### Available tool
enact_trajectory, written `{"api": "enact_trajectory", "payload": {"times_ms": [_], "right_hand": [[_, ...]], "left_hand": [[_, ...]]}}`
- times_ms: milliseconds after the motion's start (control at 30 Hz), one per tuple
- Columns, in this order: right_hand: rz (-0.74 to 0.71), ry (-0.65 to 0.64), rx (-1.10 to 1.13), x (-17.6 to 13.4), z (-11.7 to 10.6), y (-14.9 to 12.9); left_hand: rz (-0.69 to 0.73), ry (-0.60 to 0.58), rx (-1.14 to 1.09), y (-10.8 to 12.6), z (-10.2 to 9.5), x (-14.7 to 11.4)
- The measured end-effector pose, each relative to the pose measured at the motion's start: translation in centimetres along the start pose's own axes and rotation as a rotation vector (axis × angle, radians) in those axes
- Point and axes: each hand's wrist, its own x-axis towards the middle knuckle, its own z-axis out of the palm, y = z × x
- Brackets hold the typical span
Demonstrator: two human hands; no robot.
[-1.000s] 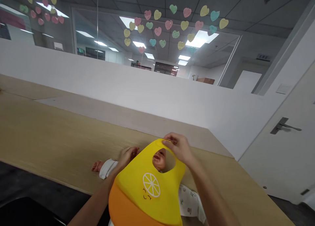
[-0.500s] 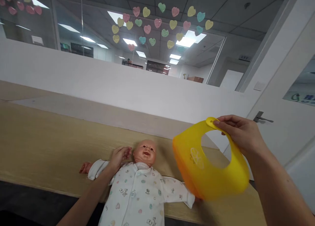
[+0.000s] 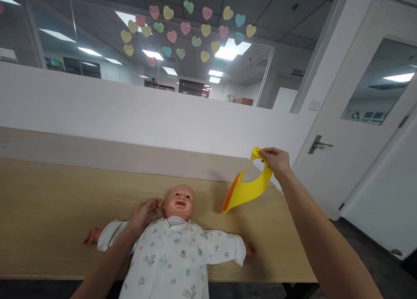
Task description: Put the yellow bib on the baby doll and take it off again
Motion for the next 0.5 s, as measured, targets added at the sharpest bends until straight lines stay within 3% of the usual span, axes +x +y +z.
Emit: {"api": "enact_trajectory", "payload": {"times_ms": [167,233,333,500], "right_hand": [[0.091,0.03,-0.106,1.4,-2.8,6.4],[0.133,0.036,-0.285,1.2,-3.8,9.6],[0.163,-0.015,-0.723,0.1,-5.0,14.0],[0.22,-0.018,-0.878,-2.5,-6.7,18.6]], "left_hand": [[-0.007,0.003,0.034,0.1,0.0,0.1],[-0.003,0.01,0.044,0.1,-0.1,0.1],[-0.006,-0.002,0.052,0.2,-0.1,0.2],[-0.018,-0.01,0.075,0.4,-0.1,0.1]]}}
